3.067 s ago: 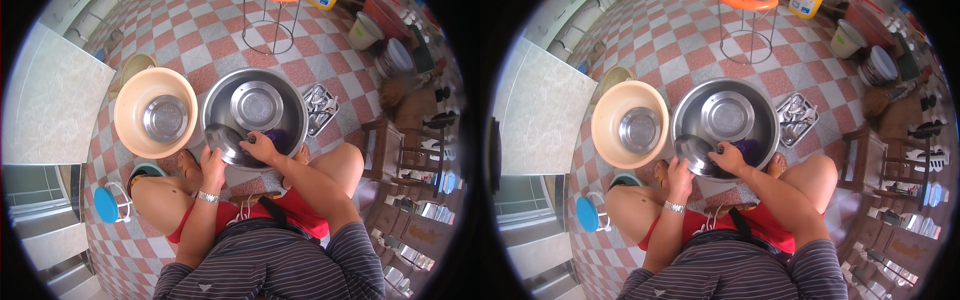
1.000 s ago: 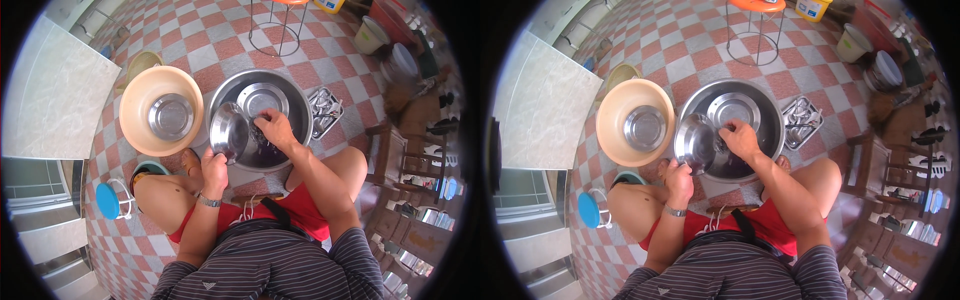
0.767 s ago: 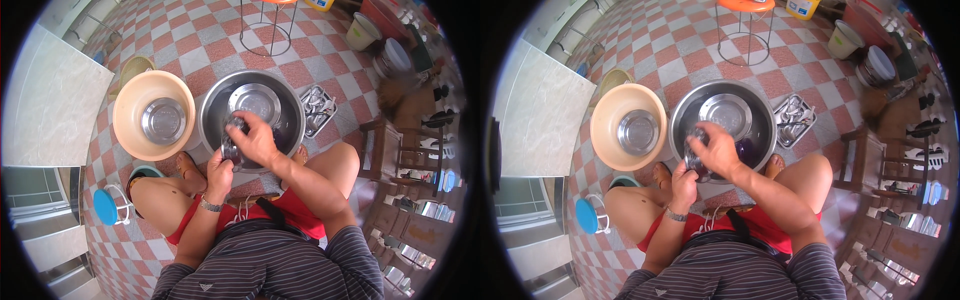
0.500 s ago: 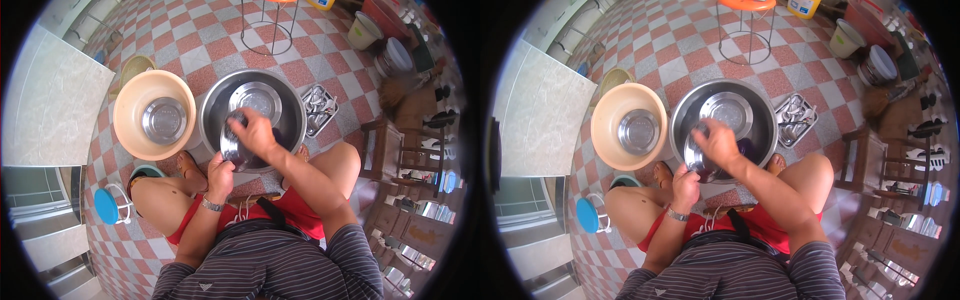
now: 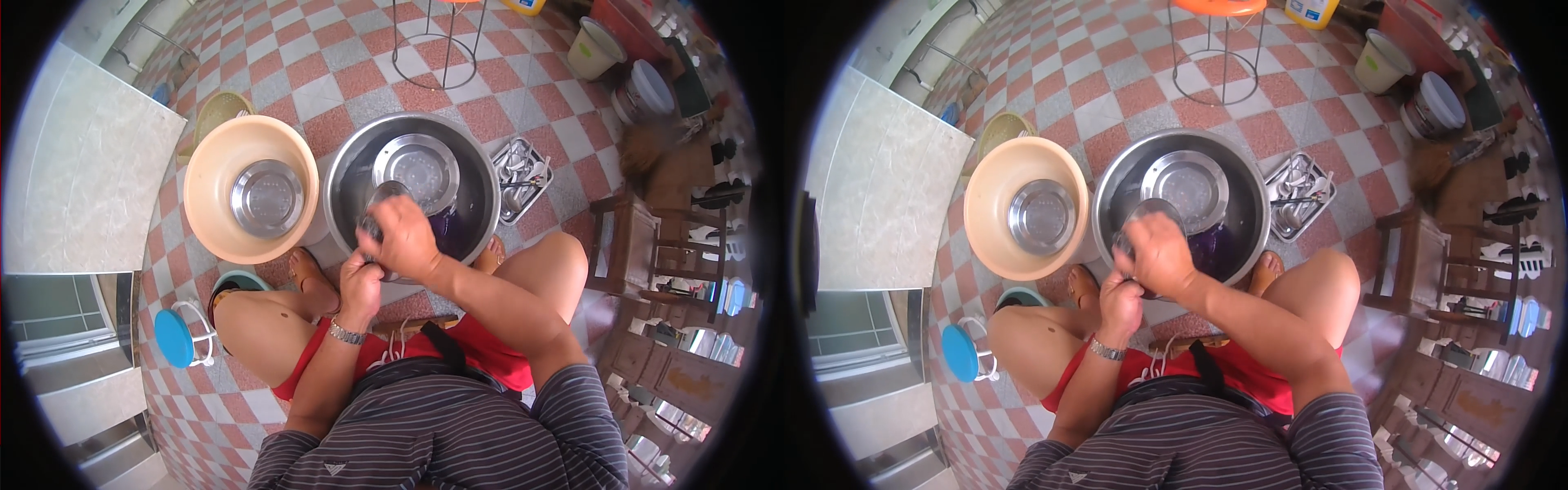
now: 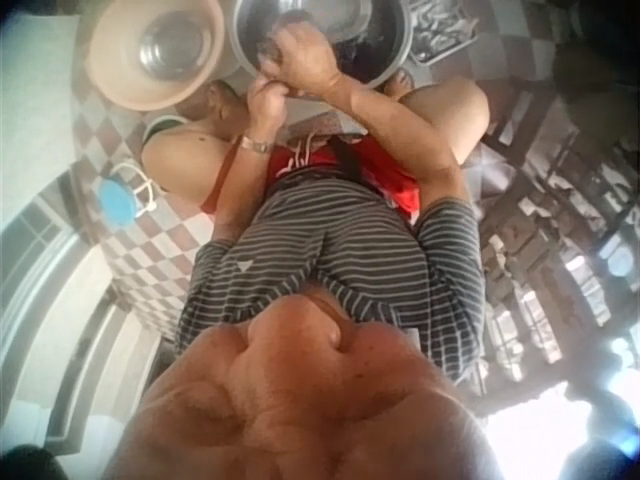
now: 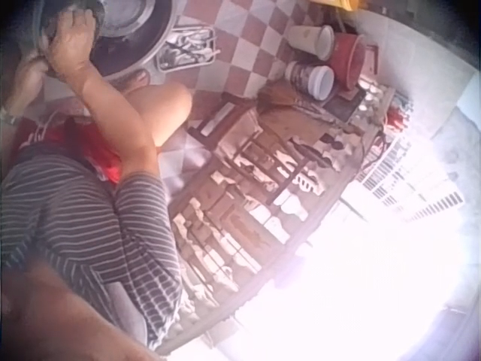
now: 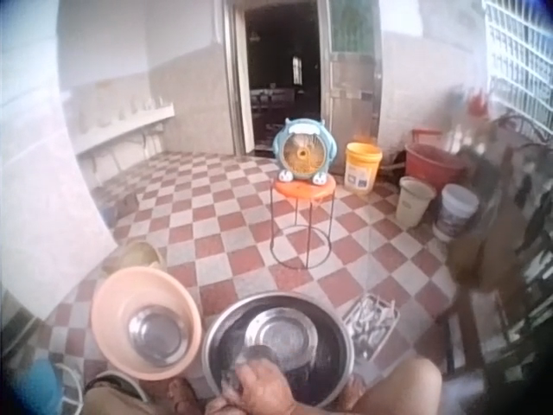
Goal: The person washes a series of small metal bowls and lids in a large basin of soapy water using a steel wool pad.
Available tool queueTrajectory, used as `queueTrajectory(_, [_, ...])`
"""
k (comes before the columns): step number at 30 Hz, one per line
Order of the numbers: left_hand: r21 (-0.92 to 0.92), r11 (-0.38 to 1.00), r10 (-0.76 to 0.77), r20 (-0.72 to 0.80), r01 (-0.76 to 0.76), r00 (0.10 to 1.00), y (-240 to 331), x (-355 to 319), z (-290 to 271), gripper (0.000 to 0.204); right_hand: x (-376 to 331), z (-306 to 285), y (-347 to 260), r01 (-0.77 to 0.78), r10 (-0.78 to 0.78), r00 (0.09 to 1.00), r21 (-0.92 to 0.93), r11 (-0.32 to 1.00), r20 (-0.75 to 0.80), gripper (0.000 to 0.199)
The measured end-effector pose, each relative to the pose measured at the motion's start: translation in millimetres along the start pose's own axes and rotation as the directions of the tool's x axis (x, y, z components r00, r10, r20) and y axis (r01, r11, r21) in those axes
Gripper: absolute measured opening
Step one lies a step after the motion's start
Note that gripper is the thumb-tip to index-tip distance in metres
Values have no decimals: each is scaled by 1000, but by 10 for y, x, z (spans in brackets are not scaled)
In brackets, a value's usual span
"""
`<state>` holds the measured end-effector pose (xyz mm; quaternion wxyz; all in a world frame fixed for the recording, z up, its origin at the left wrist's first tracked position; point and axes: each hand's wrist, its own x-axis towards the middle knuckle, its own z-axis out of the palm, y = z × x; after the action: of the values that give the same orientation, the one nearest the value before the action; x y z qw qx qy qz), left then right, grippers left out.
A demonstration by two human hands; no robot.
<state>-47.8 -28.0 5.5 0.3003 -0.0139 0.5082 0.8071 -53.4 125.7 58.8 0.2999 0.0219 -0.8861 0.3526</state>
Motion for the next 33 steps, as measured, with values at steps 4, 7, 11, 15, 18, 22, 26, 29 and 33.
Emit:
queueTrajectory(4, [-82, 997, -1, -4, 1, 1000, 41, 2, 49, 47, 90, -41, 155, -127, 128, 991, 34, 991, -29, 30])
queueTrajectory(7, [-83, 996, 41, 6, -41, 999, 83, -3, 113, 47, 159, -62, 602, -483, 482, 870, -16, 875, 108, 35])
queueTrajectory(11, [-67, 995, 72, -18, -74, 997, 188, 4, 110, 49, 60, -12, 892, -737, 706, 673, 127, 663, 220, 45])
queueTrajectory(15, [-39, 995, 92, -22, -93, 995, 219, 21, 103, 46, 44, 14, 937, -757, 741, 652, 184, 627, 158, 46])
queueTrajectory(18, [-41, 996, 77, -45, -79, 996, 279, -4, 197, 44, 72, 18, 975, -711, 726, 681, 322, 625, 96, 42])
queueTrajectory(22, [-51, 996, 77, -12, -77, 997, 234, 8, 78, 42, 190, -33, 760, -636, 708, 681, 630, 445, 186, 34])
queueTrajectory(26, [-52, 998, 20, -47, -23, 999, 207, 47, 57, 41, 151, -39, 475, -306, 329, 944, 397, 865, 10, 31])
queueTrajectory(29, [-21, 999, 37, -32, -38, 999, 133, 68, -75, 40, 211, -104, 226, 34, -49, 997, 239, 971, 59, 32])
queueTrajectory(33, [119, 986, 126, -95, -115, 987, 167, 28, 80, 36, 296, -158, -28, 235, -242, 966, 86, 968, 90, 27])
